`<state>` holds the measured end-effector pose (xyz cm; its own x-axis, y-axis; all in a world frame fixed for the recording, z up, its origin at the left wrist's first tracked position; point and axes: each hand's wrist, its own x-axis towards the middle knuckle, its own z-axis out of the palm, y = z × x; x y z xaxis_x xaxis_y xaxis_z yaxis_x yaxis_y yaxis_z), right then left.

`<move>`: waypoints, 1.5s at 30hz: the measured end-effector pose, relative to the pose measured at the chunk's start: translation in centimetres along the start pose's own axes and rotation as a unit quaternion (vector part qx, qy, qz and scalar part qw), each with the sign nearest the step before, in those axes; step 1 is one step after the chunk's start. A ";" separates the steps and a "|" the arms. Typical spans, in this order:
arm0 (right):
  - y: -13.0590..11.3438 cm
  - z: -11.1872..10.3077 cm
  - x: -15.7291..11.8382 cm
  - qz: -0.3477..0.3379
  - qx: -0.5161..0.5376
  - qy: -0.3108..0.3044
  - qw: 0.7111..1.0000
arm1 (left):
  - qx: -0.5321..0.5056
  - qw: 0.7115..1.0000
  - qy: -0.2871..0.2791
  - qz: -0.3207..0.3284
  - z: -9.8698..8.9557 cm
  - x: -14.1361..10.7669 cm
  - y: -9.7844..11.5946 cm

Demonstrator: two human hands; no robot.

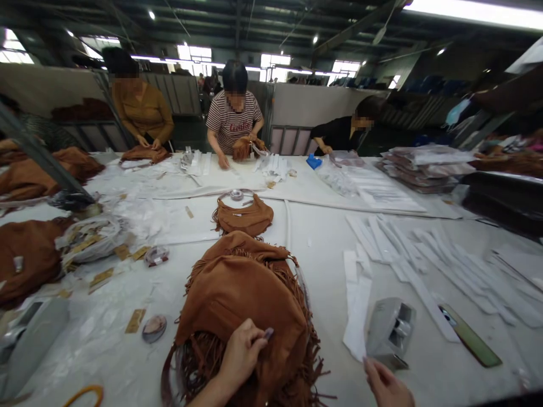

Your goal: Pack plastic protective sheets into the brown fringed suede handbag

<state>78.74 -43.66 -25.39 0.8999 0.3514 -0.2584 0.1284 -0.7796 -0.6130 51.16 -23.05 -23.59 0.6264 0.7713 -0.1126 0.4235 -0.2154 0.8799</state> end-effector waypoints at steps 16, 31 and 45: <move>-15.8 9.6 -8.7 -0.431 -0.098 -0.237 0.865 | 0.013 1.000 -0.024 0.004 -0.2 0.6 -1.2; -16.3 10.3 -8.6 -0.351 -0.068 -0.248 0.901 | -0.018 0.992 -0.106 0.071 -1.7 1.2 -1.5; -14.1 10.5 -8.1 -0.409 -0.071 -0.239 0.878 | -0.034 0.994 -0.080 0.065 -1.2 1.4 -1.1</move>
<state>65.25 -30.09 -22.45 0.2091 0.9746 -0.0799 0.7311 -0.2100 -0.6491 50.79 -21.06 -24.20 0.7709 0.6338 -0.0638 0.2906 -0.2609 0.9206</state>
